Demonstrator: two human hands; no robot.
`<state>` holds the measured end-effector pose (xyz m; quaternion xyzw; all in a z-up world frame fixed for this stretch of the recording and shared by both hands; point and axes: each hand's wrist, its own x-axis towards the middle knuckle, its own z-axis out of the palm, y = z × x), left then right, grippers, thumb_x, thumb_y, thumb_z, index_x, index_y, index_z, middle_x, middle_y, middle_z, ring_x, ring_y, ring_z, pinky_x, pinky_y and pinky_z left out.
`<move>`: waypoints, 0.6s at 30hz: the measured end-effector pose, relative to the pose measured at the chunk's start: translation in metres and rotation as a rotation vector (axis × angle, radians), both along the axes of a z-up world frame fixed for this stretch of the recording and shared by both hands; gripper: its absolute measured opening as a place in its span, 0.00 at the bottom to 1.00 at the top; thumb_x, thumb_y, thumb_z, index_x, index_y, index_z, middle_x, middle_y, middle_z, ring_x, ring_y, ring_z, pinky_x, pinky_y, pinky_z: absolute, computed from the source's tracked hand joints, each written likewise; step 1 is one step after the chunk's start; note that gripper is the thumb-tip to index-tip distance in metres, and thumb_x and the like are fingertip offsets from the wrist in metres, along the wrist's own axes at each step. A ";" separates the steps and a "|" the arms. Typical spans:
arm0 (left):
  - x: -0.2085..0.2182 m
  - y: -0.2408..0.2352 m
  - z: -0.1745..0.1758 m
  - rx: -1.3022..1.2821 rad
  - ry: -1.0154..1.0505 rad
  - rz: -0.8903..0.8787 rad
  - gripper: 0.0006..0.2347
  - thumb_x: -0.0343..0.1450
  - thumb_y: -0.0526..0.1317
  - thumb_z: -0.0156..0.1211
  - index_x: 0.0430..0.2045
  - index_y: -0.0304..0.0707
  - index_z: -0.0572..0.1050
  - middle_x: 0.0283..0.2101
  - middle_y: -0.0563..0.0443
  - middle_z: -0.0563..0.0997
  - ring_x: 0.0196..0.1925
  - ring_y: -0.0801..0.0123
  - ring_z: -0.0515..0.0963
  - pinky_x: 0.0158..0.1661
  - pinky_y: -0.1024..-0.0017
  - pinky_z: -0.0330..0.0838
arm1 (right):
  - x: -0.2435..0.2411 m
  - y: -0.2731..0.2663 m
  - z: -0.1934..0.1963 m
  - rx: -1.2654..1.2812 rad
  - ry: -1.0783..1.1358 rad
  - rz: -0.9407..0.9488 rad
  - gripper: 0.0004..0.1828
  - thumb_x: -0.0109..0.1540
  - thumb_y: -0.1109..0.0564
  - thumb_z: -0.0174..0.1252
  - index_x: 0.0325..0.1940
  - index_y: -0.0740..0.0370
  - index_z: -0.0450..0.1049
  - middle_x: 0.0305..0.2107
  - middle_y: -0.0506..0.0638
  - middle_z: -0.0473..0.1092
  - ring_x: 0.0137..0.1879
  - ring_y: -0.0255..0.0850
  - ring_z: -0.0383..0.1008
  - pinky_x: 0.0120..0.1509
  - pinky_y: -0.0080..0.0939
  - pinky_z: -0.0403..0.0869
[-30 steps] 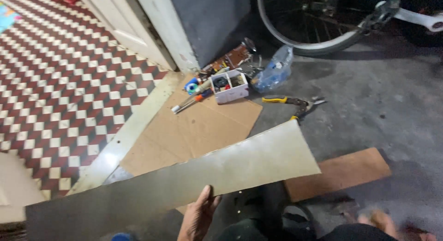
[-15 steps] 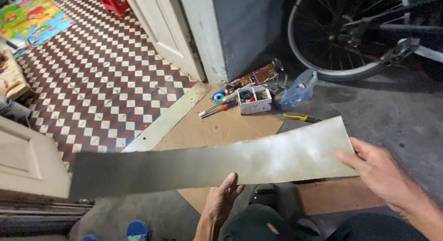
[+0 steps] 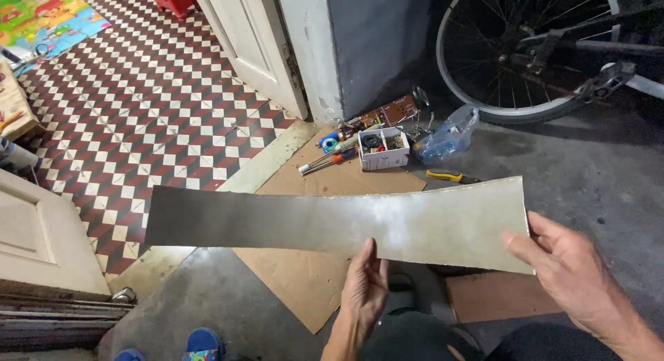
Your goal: The person holds a long, flat metal sheet over a wooden block and repeatedly strikes it with a hammer. They then lift the sheet to inspect it before placing it back down and continuing to hammer it.
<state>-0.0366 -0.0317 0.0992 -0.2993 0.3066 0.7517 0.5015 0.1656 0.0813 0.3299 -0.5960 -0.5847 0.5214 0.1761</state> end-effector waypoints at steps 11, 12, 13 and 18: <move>0.013 0.022 0.043 -0.078 0.067 0.037 0.18 0.67 0.32 0.76 0.53 0.35 0.84 0.53 0.43 0.91 0.54 0.60 0.89 0.53 0.69 0.84 | -0.002 0.001 0.000 -0.110 -0.012 0.085 0.30 0.67 0.64 0.59 0.76 0.59 0.78 0.67 0.45 0.82 0.70 0.36 0.78 0.75 0.44 0.72; 0.012 0.021 0.045 -0.113 0.060 0.042 0.20 0.66 0.32 0.78 0.53 0.33 0.84 0.54 0.43 0.91 0.55 0.59 0.89 0.54 0.69 0.84 | -0.010 -0.004 0.011 -0.156 -0.054 0.070 0.34 0.68 0.63 0.58 0.80 0.54 0.74 0.71 0.40 0.79 0.74 0.34 0.76 0.78 0.44 0.70; 0.010 0.017 0.042 -0.117 0.064 0.051 0.20 0.66 0.32 0.78 0.53 0.33 0.84 0.54 0.43 0.91 0.55 0.59 0.89 0.54 0.69 0.84 | -0.014 -0.005 0.010 -0.159 -0.051 0.079 0.34 0.68 0.63 0.58 0.80 0.54 0.74 0.71 0.40 0.79 0.74 0.34 0.76 0.78 0.44 0.70; 0.008 0.014 0.022 -0.086 0.082 0.033 0.21 0.66 0.36 0.79 0.55 0.37 0.82 0.53 0.45 0.91 0.50 0.60 0.90 0.39 0.71 0.84 | -0.001 0.006 -0.020 -0.120 0.137 0.075 0.31 0.66 0.67 0.57 0.75 0.67 0.77 0.69 0.50 0.81 0.72 0.38 0.75 0.77 0.44 0.70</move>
